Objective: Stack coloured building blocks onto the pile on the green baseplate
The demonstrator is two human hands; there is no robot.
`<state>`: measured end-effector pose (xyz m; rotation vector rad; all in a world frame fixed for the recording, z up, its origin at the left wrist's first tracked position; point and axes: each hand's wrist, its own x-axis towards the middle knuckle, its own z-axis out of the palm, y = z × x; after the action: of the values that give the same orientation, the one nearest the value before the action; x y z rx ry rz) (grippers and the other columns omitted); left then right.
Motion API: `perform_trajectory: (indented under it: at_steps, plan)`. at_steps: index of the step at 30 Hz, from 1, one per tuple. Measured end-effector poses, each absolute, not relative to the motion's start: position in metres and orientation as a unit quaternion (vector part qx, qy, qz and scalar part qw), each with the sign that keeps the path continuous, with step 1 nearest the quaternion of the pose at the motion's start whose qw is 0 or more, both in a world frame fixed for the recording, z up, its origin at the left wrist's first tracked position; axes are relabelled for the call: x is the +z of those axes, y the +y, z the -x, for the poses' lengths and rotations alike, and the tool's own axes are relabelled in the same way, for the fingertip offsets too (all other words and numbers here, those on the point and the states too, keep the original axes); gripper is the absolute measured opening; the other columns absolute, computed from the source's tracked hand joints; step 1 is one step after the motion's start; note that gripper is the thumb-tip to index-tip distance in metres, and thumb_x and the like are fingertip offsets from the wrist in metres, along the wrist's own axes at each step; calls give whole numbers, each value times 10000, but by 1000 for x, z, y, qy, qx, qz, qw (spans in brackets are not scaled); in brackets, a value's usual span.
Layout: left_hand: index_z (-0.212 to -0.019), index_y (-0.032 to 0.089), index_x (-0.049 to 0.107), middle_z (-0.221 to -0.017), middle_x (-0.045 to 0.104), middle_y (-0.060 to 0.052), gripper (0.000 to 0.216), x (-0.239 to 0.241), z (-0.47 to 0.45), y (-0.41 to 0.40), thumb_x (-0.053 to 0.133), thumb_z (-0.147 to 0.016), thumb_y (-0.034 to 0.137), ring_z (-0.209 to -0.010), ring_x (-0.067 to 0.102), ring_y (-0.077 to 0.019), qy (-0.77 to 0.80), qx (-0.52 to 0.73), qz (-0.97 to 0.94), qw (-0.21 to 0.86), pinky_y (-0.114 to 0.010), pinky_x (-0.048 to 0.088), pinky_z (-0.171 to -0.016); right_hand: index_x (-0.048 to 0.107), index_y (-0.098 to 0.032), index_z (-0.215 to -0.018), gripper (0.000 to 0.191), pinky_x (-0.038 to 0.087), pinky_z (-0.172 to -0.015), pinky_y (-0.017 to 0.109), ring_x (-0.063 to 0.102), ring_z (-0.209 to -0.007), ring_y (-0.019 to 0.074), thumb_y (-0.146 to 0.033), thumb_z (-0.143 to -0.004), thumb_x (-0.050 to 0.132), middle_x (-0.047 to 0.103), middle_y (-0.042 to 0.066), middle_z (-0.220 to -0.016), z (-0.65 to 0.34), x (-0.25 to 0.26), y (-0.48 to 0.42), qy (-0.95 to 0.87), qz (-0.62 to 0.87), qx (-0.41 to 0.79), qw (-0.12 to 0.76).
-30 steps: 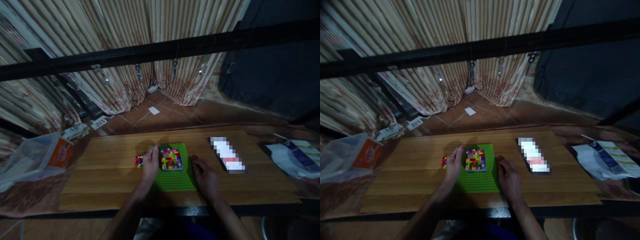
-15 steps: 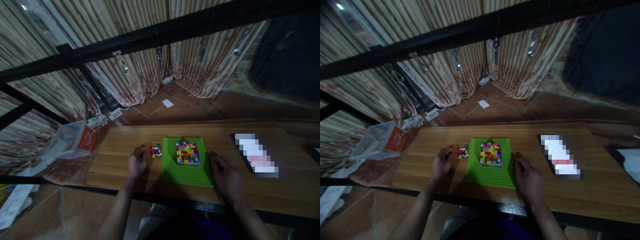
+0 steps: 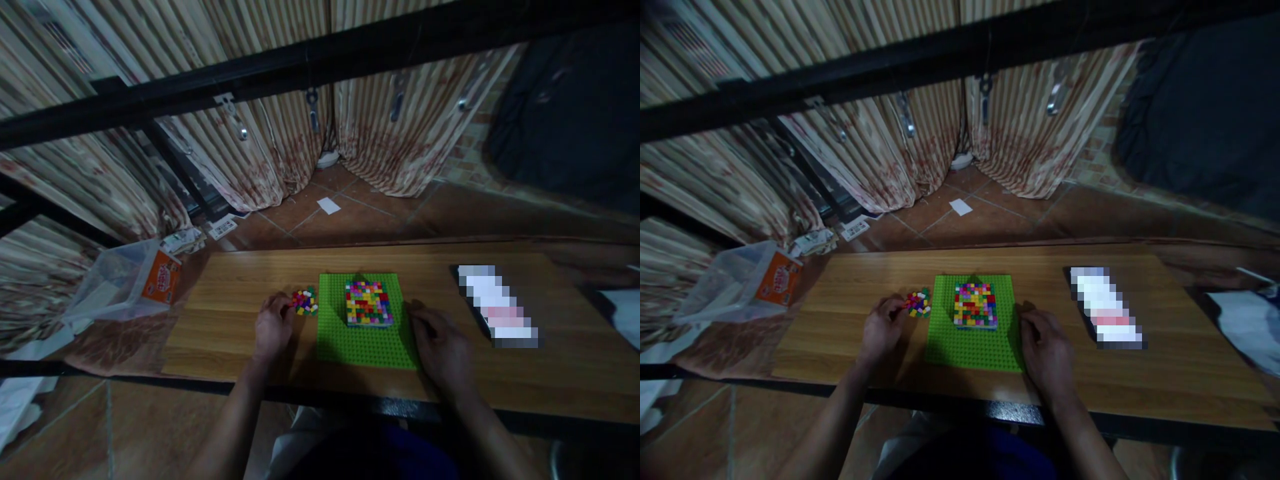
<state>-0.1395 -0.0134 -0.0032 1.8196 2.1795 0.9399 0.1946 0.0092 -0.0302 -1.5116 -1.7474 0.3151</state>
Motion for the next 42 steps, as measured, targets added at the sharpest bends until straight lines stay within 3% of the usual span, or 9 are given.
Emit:
perform_trajectory:
  at_steps: [8, 15, 22, 32, 42]
  plan:
    - [-831, 207, 684, -818, 693, -38, 128, 1, 138, -14, 578, -838, 279, -709, 653, -169, 727, 380, -560, 112, -277, 527, -680, 691, -191, -919, 276, 536, -829, 366, 666, -921, 223, -348, -939, 466, 689, 107, -1022, -191, -26, 9, -682, 600, 140, 395]
    - [-1000, 212, 715, -1007, 737, -59, 219, 15, 110, -9, 552, -883, 302, -903, 699, -188, 672, 443, -558, 201, -296, 559, -810, 692, -202, -921, 270, 541, -823, 367, 668, -923, 228, -354, -942, 470, 691, 109, -1017, -189, -25, 8, -676, 598, 146, 406]
    - [-968, 196, 734, -940, 754, -59, 201, 26, 74, 3, 575, -880, 283, -878, 697, -195, 646, 462, -555, 249, -301, 547, -784, 690, -189, -926, 271, 535, -835, 375, 663, -924, 229, -351, -945, 473, 688, 113, -1012, -190, -28, 10, -676, 596, 149, 407]
    - [-912, 221, 756, -977, 725, -42, 142, 32, 37, 44, 630, -849, 227, -971, 660, -176, 559, 524, -590, 256, -307, 497, -936, 693, -195, -918, 274, 539, -819, 372, 669, -909, 233, -364, -938, 479, 691, 113, -1007, -189, -25, 9, -669, 598, 157, 413]
    - [-902, 206, 750, -914, 743, -25, 143, 13, 31, 47, 633, -821, 222, -897, 673, -174, 587, 527, -537, 299, -298, 509, -871, 689, -199, -916, 252, 541, -821, 373, 665, -929, 232, -344, -932, 483, 691, 113, -1017, -190, -26, 10, -672, 599, 158, 405]
